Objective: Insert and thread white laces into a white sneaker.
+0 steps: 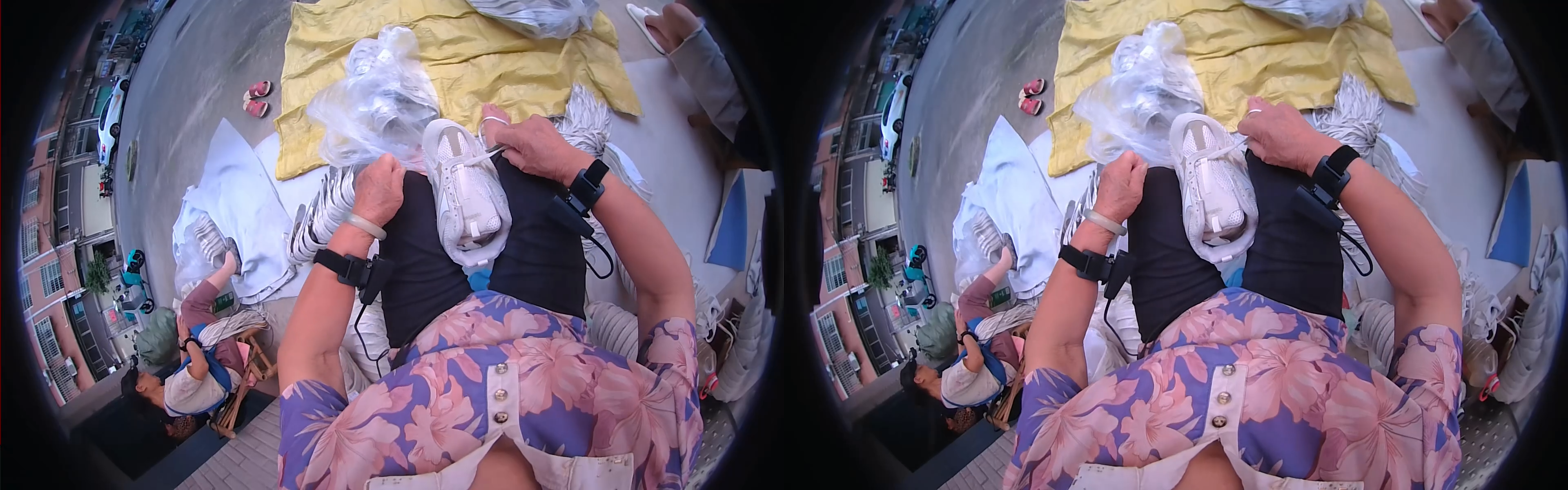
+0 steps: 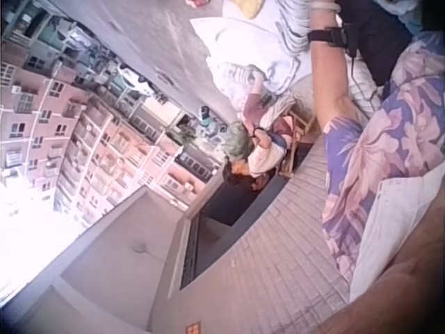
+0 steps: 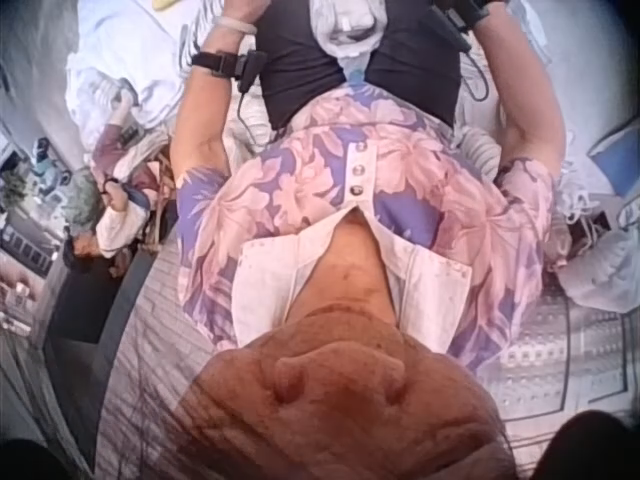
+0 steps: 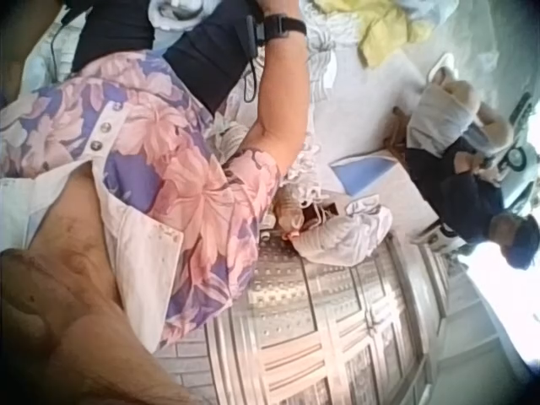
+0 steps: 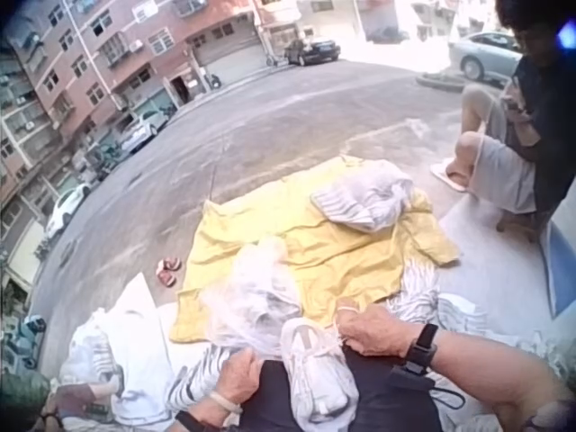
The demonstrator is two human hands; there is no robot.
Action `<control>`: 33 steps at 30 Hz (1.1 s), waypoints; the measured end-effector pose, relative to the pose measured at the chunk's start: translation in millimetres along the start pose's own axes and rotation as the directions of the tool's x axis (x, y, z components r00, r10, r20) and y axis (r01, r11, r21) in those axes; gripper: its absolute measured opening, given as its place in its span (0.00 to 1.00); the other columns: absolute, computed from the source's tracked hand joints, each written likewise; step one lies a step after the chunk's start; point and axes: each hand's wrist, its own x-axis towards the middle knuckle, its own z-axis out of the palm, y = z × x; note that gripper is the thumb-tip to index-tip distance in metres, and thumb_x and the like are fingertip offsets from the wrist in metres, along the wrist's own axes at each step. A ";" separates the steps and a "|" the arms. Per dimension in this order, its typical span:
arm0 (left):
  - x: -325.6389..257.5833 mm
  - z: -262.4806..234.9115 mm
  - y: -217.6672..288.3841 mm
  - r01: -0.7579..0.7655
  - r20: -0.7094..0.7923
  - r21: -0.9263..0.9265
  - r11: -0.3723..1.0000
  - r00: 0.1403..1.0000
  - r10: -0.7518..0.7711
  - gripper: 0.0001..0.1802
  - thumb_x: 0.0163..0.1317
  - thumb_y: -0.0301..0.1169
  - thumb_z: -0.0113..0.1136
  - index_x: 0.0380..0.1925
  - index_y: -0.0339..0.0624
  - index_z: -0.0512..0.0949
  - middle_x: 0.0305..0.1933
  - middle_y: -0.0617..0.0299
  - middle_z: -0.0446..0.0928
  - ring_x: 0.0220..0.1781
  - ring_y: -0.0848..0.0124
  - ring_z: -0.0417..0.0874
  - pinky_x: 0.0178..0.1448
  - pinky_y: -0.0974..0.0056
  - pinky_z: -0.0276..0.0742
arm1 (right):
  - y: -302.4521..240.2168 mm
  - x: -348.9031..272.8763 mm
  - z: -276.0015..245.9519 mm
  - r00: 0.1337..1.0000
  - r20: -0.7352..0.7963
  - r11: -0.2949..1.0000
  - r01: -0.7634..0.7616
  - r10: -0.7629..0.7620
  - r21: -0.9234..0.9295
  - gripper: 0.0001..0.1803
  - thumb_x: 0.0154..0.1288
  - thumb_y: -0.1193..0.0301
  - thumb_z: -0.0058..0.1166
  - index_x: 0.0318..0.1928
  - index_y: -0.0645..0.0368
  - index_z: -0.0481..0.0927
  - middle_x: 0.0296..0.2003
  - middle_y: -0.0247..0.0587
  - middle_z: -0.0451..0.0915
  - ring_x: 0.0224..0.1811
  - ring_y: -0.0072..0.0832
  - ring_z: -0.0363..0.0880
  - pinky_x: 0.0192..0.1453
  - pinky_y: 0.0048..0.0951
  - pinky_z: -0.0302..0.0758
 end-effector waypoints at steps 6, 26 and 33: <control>-3.3 8.7 18.5 0.027 -0.166 -0.296 0.955 0.983 -0.079 0.04 0.53 0.24 0.57 0.24 0.37 0.73 0.23 0.54 0.74 0.25 0.62 0.75 0.32 0.65 0.70 | -17.2 6.7 15.4 0.991 -0.098 0.993 0.100 -0.094 0.058 0.07 0.51 0.68 0.51 0.26 0.59 0.72 0.24 0.49 0.74 0.30 0.47 0.74 0.38 0.44 0.69; 25.3 31.0 34.8 -0.022 0.184 -0.140 0.990 0.982 0.048 0.07 0.54 0.29 0.56 0.26 0.39 0.70 0.26 0.50 0.73 0.31 0.51 0.74 0.34 0.54 0.69 | -7.8 8.6 27.5 0.954 -0.185 0.971 0.221 -0.234 -0.090 0.06 0.54 0.66 0.52 0.29 0.54 0.75 0.22 0.42 0.76 0.30 0.40 0.76 0.50 0.48 0.61; -25.4 -46.1 -27.2 0.059 0.016 0.016 0.998 0.998 -0.059 0.05 0.53 0.25 0.54 0.23 0.37 0.69 0.22 0.52 0.71 0.25 0.58 0.72 0.31 0.60 0.68 | 0.5 1.1 9.8 0.976 -0.132 0.984 0.168 -0.175 -0.064 0.09 0.51 0.64 0.56 0.25 0.56 0.74 0.20 0.42 0.75 0.31 0.42 0.73 0.46 0.41 0.65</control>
